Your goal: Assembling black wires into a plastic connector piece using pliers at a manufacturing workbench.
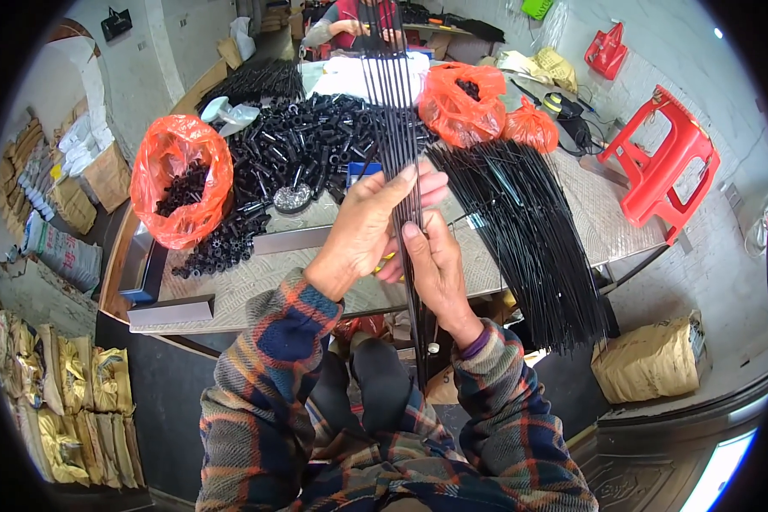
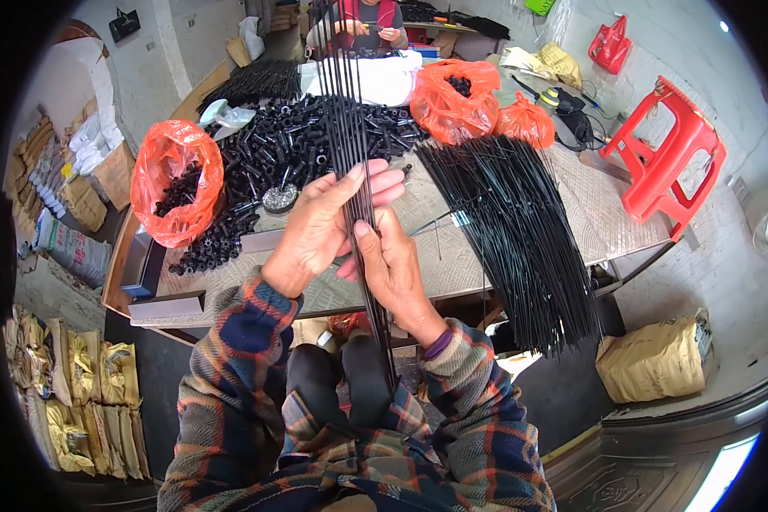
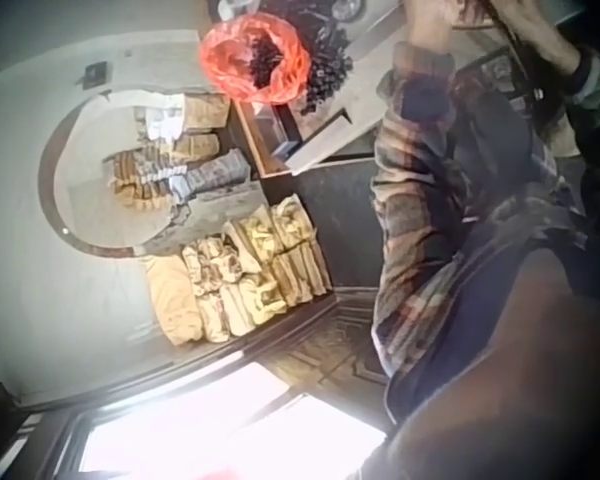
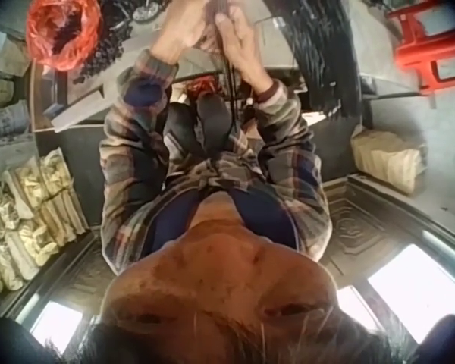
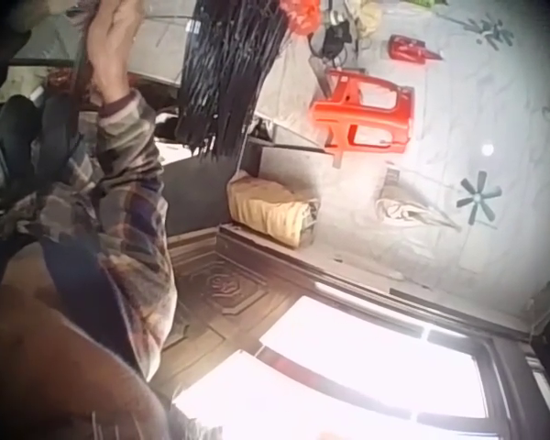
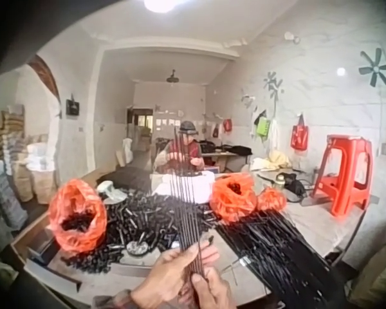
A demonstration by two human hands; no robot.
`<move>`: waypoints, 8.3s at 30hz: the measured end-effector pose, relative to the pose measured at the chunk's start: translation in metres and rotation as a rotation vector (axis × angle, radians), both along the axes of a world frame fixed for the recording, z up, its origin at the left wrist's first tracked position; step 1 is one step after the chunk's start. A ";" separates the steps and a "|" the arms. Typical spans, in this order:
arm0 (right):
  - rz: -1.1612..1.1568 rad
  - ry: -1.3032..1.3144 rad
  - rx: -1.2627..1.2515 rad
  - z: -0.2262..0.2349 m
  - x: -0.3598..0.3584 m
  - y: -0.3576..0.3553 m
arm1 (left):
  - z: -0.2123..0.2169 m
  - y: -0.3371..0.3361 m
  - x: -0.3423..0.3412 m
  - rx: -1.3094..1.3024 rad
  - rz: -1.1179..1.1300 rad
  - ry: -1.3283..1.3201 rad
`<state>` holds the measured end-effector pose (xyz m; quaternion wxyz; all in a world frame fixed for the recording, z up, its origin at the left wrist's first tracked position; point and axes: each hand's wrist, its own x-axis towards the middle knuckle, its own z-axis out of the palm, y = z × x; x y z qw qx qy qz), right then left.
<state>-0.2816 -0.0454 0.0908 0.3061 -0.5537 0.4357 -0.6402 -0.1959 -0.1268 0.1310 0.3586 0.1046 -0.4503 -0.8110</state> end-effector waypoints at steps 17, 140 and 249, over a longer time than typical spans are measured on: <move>0.067 -0.059 -0.008 -0.003 -0.001 -0.004 | 0.001 -0.011 0.006 -0.049 -0.152 0.177; -0.065 1.150 -0.022 -0.089 -0.039 -0.200 | -0.136 -0.037 0.123 -1.607 0.042 -1.260; 0.015 1.032 -0.021 -0.086 -0.043 -0.202 | -0.140 -0.038 0.124 -1.604 0.047 -1.271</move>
